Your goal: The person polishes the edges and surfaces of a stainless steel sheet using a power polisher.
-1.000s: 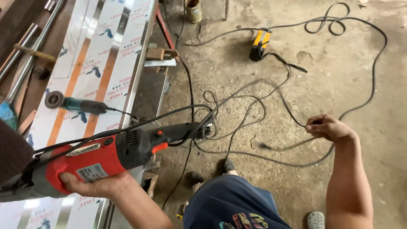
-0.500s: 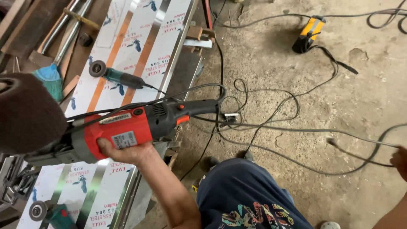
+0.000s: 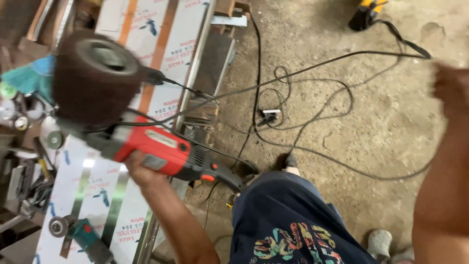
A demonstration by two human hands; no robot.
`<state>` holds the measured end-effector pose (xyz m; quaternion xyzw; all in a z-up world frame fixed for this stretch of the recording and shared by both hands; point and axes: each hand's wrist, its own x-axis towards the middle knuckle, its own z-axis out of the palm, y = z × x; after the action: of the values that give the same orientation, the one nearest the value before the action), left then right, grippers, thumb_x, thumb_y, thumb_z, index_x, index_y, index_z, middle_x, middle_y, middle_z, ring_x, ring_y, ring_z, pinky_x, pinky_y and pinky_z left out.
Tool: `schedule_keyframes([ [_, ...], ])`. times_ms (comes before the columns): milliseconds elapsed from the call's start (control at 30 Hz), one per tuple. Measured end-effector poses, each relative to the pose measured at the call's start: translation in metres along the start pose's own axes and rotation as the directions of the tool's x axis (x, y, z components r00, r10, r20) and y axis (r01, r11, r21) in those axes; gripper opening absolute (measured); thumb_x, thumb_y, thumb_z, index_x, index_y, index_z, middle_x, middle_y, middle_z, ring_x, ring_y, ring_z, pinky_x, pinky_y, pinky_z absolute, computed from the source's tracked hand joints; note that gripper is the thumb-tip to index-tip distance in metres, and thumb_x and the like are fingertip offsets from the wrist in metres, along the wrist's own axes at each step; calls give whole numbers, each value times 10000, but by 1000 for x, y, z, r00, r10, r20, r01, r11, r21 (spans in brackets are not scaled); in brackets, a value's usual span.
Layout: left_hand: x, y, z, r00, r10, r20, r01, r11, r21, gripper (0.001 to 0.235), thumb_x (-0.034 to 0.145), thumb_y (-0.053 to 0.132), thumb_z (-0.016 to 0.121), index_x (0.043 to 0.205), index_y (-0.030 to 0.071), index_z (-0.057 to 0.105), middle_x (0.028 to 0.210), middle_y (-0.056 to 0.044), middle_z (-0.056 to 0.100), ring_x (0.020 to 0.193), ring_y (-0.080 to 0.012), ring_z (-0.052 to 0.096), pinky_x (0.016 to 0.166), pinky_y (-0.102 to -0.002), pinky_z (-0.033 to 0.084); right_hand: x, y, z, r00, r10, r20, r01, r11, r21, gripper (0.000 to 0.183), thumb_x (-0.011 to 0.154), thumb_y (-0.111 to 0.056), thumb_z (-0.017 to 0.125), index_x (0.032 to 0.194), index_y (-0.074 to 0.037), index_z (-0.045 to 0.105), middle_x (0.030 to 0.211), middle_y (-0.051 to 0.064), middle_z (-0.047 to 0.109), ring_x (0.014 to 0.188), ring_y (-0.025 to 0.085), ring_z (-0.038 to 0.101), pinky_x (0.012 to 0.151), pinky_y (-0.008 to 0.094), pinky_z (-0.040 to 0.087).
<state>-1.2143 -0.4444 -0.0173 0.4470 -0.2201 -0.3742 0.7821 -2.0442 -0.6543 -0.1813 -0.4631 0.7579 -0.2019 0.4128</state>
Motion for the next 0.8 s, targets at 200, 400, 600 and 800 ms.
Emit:
schedule_keyframes([
  [200, -21, -27, 43, 967, -30, 251, 42, 998, -41, 687, 720, -6, 860, 1349, 12, 585, 1133, -116, 695, 1007, -276, 710, 902, -449, 625, -251, -392, 228, 542, -547, 638, 695, 719, 26, 913, 796, -442, 781, 1578, -330, 325, 1613, 120, 395, 1418, 360, 430, 1093, 559, 409],
  [400, -41, -21, 89, 959, -85, 271, 51, 990, 133, 679, 677, 39, 904, 1291, 3, 617, 1141, -88, 725, 1017, -233, 717, 914, -384, 617, -250, -376, 357, 276, -805, 525, 862, 449, 236, 379, 912, -222, 750, 1279, -139, 712, 1039, 172, 708, 998, 356, 670, 860, 478, 551],
  [600, -47, -17, 64, 958, -57, 282, -46, 938, 345, 666, 723, 72, 933, 1311, -17, 631, 1160, -117, 747, 1031, -248, 730, 927, -400, 623, -307, -361, 279, 451, -842, 295, 791, 531, 305, 259, 974, -281, 692, 865, -49, 731, 770, 70, 689, 678, 192, 667, 586, 350, 577],
  [800, -65, -10, 70, 956, -167, 240, 91, 950, 297, 998, 614, 66, 966, 1471, 62, 454, 1183, -102, 723, 1071, -252, 717, 928, -406, 619, -275, -458, 262, 259, -953, -160, 940, 286, -185, 348, 1150, -302, 700, 889, -79, 750, 691, 30, 626, 505, 93, 444, 442, 289, 326],
])
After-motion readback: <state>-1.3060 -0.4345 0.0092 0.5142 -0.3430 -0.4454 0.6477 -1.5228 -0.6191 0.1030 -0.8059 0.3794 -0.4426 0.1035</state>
